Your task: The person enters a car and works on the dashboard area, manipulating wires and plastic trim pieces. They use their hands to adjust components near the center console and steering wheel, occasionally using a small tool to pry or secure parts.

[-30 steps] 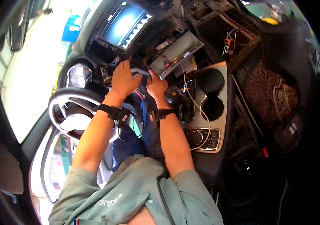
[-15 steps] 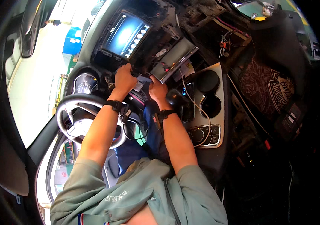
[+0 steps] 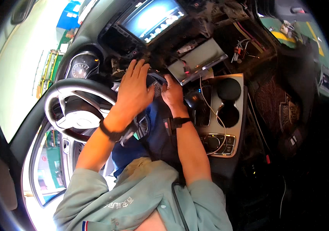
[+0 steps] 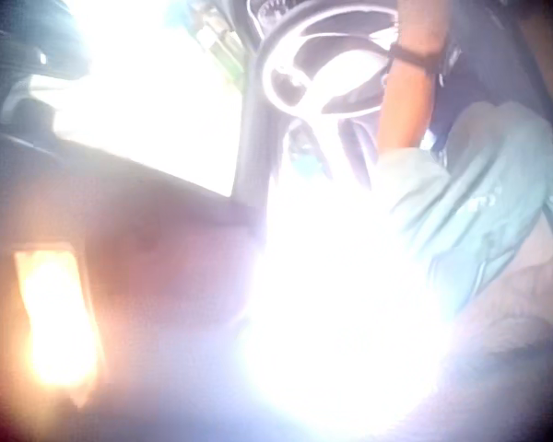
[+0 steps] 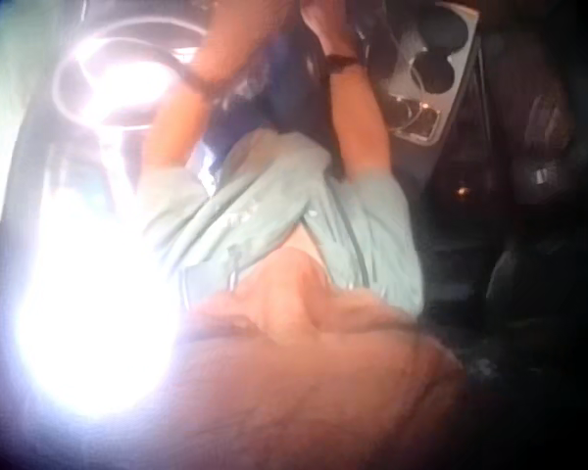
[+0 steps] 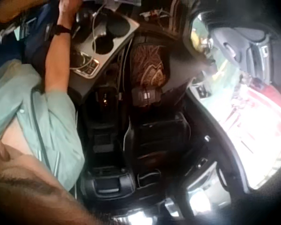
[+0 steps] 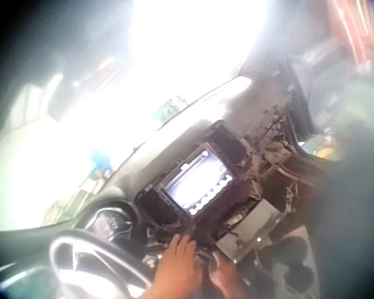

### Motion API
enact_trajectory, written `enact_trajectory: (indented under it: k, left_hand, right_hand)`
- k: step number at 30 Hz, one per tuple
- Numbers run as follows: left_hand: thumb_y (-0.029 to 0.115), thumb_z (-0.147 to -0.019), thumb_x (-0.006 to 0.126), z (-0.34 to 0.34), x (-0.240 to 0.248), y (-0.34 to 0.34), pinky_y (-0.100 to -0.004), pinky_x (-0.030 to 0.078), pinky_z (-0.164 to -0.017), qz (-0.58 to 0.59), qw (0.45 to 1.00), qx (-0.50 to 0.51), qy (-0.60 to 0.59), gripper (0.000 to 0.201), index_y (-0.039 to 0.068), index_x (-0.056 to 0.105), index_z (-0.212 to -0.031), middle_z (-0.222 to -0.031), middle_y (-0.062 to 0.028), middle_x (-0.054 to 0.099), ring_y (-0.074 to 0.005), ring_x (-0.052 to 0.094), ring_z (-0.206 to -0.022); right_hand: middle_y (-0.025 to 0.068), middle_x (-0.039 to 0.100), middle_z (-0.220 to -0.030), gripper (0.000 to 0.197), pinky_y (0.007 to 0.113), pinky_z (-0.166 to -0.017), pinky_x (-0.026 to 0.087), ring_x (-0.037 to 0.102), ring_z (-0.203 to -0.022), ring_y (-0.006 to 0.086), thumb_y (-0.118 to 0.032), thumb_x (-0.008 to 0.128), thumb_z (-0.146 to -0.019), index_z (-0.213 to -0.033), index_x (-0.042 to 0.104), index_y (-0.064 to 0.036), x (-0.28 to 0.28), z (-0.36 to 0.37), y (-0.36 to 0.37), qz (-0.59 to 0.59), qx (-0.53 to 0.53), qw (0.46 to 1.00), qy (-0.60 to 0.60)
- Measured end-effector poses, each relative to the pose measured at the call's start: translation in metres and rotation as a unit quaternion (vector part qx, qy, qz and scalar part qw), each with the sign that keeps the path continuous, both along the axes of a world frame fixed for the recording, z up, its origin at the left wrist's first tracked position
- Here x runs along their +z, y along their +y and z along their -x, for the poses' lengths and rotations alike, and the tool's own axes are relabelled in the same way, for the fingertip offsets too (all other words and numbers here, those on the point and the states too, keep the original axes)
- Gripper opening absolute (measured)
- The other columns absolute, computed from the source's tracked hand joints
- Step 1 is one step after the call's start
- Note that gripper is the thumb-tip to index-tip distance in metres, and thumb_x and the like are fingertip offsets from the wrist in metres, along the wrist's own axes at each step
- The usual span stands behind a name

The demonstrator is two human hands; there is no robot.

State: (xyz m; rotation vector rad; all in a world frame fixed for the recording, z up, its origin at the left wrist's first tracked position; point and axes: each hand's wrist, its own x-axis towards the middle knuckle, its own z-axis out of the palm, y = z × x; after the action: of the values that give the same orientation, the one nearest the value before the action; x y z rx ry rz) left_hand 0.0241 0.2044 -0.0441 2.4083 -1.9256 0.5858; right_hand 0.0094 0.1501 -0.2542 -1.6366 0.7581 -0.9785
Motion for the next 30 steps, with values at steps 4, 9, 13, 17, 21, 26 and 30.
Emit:
enact_trajectory:
  k: [4,9,13,17,21,26,30]
  left_hand:
    - [0.002,-0.075,0.064,0.006,0.071,0.063,-0.0481,0.039,-0.106,0.07,0.992,-0.089,0.057,0.043,-0.002,0.058,-0.118,-0.126,-0.0219,0.058,-0.0427,0.053,-0.121]
    - [0.0,-0.087,0.06,-0.07,0.146,0.147,-0.0427,0.04,-0.105,0.223,0.972,0.029,-0.075,0.034,-0.001,0.057,-0.121,-0.126,-0.0203,0.059,-0.0348,0.054,-0.12]
    - [0.03,-0.101,0.05,-0.13,0.186,0.185,-0.0367,0.044,-0.098,0.152,0.973,0.098,-0.142,0.041,-0.002,0.055,-0.126,-0.121,-0.0188,0.062,-0.0285,0.059,-0.113]
    - [0.06,-0.089,0.062,-0.157,0.215,0.205,-0.0237,0.044,-0.068,0.068,0.961,0.15,0.221,0.066,-0.001,0.059,-0.112,-0.084,-0.0012,0.06,-0.0098,0.055,-0.075]
    - [0.062,-0.077,0.074,-0.162,0.231,0.194,-0.0184,0.029,-0.05,0.006,0.933,0.196,0.303,0.065,0.002,0.058,-0.096,-0.072,0.0059,0.047,-0.0015,0.04,-0.06]
    - [-0.003,-0.078,0.07,-0.156,0.225,0.189,-0.0237,0.046,-0.072,-0.003,0.946,0.206,0.251,0.022,-0.001,0.059,-0.096,-0.08,-0.0049,0.06,-0.012,0.058,-0.075]
    - [-0.003,-0.077,0.07,-0.152,0.208,0.183,-0.0247,0.044,-0.074,0.089,0.959,0.201,0.178,0.02,0.0,0.058,-0.093,-0.077,-0.0062,0.058,-0.0136,0.057,-0.075]
  right_hand:
    - [0.0236,0.066,-0.1,0.03,0.051,-0.081,0.05,0.062,-0.095,0.044,-0.01,0.063,-0.083,-0.113,0.059,-0.011,0.001,0.0,-0.008,0.008,-0.02,0.998,0.053]
    - [0.0236,0.067,-0.097,0.034,0.052,-0.079,0.05,0.062,-0.095,0.0448,-0.017,0.069,-0.085,-0.116,0.056,-0.0097,0.003,-0.019,-0.011,0.005,-0.028,0.994,0.102]
    - [0.0254,0.066,-0.094,0.034,0.053,-0.076,0.049,0.062,-0.095,0.0454,-0.016,0.07,-0.085,-0.113,0.054,-0.0067,0.021,-0.008,-0.012,-0.024,0.029,0.987,0.154]
    - [0.0249,0.065,-0.089,0.033,0.054,-0.072,0.049,0.061,-0.089,0.0474,-0.017,0.07,-0.086,-0.112,0.052,-0.0063,0.017,-0.01,-0.008,0.054,-0.035,0.987,0.146]
    - [0.0271,0.064,-0.091,0.037,0.053,-0.07,0.05,0.061,-0.086,0.0485,-0.016,0.068,-0.087,-0.115,0.049,-0.0025,0.017,-0.01,0.0,0.038,-0.006,0.982,0.183]
    - [0.0298,0.062,-0.096,0.04,0.053,-0.072,0.05,0.061,-0.091,0.0475,-0.014,0.067,-0.087,-0.119,0.048,0.001,0.014,-0.009,-0.003,0.015,0.026,0.977,0.211]
    - [0.0294,0.062,-0.095,0.04,0.052,-0.075,0.048,0.06,-0.089,0.0473,-0.011,0.066,-0.086,-0.119,0.047,0.0031,0.013,-0.006,0.001,0.046,-0.002,0.976,0.214]
